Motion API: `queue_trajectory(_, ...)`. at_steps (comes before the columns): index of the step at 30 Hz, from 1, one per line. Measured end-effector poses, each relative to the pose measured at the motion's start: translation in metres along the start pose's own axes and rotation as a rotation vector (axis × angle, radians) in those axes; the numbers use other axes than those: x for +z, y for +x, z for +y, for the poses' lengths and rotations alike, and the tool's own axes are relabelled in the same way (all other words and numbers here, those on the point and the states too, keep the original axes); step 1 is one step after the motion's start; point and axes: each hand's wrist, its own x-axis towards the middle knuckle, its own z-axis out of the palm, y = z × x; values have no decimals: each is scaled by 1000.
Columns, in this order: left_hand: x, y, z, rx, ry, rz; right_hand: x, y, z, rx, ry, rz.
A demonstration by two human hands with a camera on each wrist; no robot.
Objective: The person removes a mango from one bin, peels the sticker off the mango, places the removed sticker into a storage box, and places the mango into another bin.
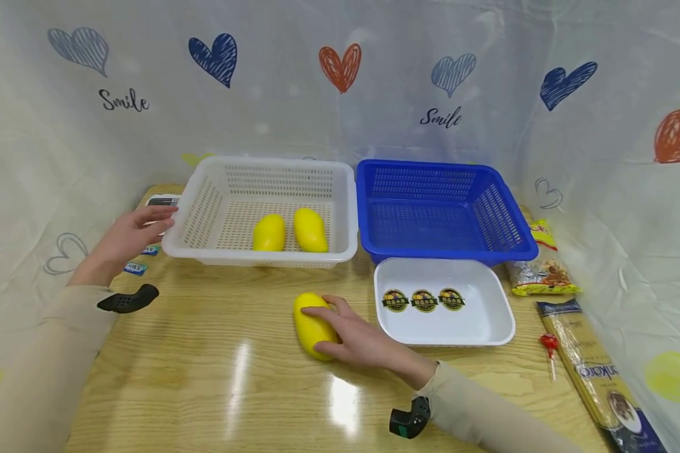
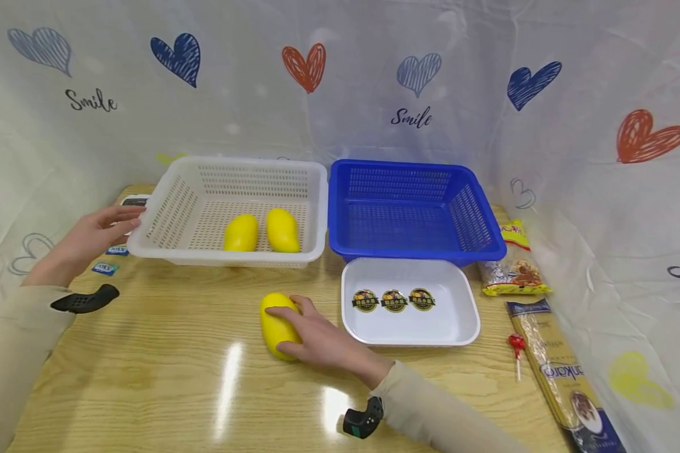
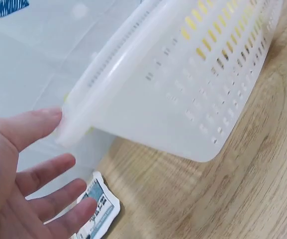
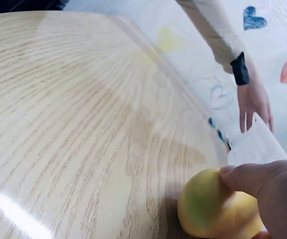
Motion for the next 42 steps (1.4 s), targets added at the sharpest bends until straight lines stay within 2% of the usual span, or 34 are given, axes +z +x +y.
queue_trajectory(9,4,2,-12,-6,-91,-14,1,1,4,14,39,2)
queue_trajectory(14,10,5,-16,-4,-237,-23,0,1,7,8,85,-9)
queue_trajectory(18,11,7,-21,-18,-323,-43,-14,-3,-4,-34,155,-54)
queue_trajectory(22,10,7,-24,-24,-336,-43,-37,-4,-25,-103,255,-104)
queue_trajectory(25,11,8,-25,-27,-328,-46,-54,3,-42,-132,264,-86)
queue_trajectory(29,11,9,-23,-32,-323,-52,-71,29,-59,-161,280,-21)
queue_trajectory(34,11,7,-21,-44,-349,-55,-78,84,-66,-154,323,57)
queue_trajectory(38,10,5,-19,-46,-355,-56,-73,131,-68,-54,321,117)
queue_trajectory(42,11,4,-17,-47,-358,-55,-64,175,-66,60,183,170)
